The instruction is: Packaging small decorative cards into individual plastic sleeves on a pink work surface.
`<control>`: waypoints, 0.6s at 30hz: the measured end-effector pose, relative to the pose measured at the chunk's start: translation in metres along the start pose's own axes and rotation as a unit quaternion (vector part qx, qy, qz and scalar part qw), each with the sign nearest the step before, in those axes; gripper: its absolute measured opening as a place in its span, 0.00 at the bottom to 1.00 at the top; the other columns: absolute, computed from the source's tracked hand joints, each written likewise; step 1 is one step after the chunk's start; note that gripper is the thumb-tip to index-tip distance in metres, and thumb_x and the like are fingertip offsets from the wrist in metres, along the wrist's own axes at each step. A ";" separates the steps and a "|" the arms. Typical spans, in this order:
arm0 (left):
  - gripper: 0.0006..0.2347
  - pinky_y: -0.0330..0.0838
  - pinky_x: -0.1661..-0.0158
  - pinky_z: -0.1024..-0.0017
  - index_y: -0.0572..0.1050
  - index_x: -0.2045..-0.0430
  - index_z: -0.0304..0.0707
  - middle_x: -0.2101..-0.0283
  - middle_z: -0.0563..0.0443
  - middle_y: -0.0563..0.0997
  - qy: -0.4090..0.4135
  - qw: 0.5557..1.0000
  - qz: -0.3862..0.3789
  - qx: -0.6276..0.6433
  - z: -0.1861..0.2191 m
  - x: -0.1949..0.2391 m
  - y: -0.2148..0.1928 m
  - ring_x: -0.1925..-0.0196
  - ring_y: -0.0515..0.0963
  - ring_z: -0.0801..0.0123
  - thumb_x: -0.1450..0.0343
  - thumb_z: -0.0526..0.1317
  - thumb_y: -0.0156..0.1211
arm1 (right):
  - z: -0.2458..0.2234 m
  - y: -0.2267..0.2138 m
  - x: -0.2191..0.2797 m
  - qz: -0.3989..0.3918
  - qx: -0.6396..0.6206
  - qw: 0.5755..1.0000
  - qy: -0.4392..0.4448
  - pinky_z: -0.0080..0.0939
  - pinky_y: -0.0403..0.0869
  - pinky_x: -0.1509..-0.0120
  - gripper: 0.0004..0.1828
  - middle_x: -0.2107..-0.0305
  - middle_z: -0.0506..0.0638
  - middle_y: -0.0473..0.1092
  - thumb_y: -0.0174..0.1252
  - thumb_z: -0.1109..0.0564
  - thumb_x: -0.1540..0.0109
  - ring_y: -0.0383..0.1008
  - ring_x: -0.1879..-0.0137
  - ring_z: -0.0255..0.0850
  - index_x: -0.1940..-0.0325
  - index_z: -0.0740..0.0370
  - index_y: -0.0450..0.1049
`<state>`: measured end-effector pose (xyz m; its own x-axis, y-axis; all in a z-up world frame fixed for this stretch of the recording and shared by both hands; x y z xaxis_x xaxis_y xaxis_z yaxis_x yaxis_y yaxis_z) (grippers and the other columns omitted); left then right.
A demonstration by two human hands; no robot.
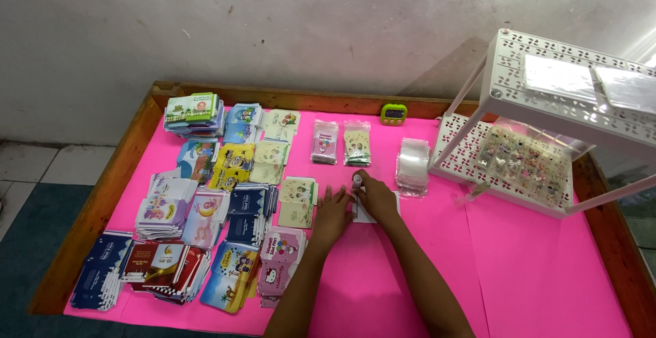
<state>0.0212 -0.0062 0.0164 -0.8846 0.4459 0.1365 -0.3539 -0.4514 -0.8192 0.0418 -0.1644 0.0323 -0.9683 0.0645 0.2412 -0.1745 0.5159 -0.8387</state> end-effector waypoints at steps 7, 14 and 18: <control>0.08 0.47 0.31 0.33 0.76 0.53 0.47 0.27 0.43 0.64 -0.025 1.000 0.000 0.005 0.015 0.010 -0.010 0.23 0.50 0.34 0.26 0.39 0.58 | 0.005 0.006 0.019 0.001 -0.010 1.000 -0.004 0.70 0.73 0.38 0.16 0.49 0.53 0.77 0.54 0.48 0.32 0.75 0.40 0.62 0.41 0.40 0.62; 0.09 0.50 0.35 0.26 0.77 0.52 0.46 0.30 0.43 0.69 -0.025 0.999 0.022 -0.010 0.014 0.010 0.004 0.24 0.54 0.33 0.24 0.38 0.54 | 0.002 -0.004 0.034 -0.021 0.011 1.000 -0.005 0.71 0.73 0.39 0.14 0.48 0.51 0.77 0.52 0.48 0.31 0.75 0.40 0.62 0.42 0.40 0.61; 0.09 0.52 0.36 0.24 0.78 0.52 0.41 0.35 0.44 0.75 -0.009 0.999 0.030 -0.033 0.022 0.023 0.005 0.26 0.59 0.36 0.23 0.35 0.51 | 0.012 0.007 0.009 -0.008 0.015 1.000 -0.011 0.71 0.73 0.39 0.15 0.48 0.51 0.76 0.52 0.47 0.31 0.75 0.40 0.62 0.41 0.39 0.60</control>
<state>-0.0077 -0.0158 0.0276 -0.9090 0.4056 0.0964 -0.2805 -0.4238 -0.8612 0.0301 -0.1703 0.0230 -0.9689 0.0376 0.2446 -0.1952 0.4915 -0.8487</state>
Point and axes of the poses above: each hand's wrist, its own x-axis away from the middle knuckle, its own y-axis out of the palm, z = x × y, the point moved 1 cm from there along -x, towards the middle knuckle
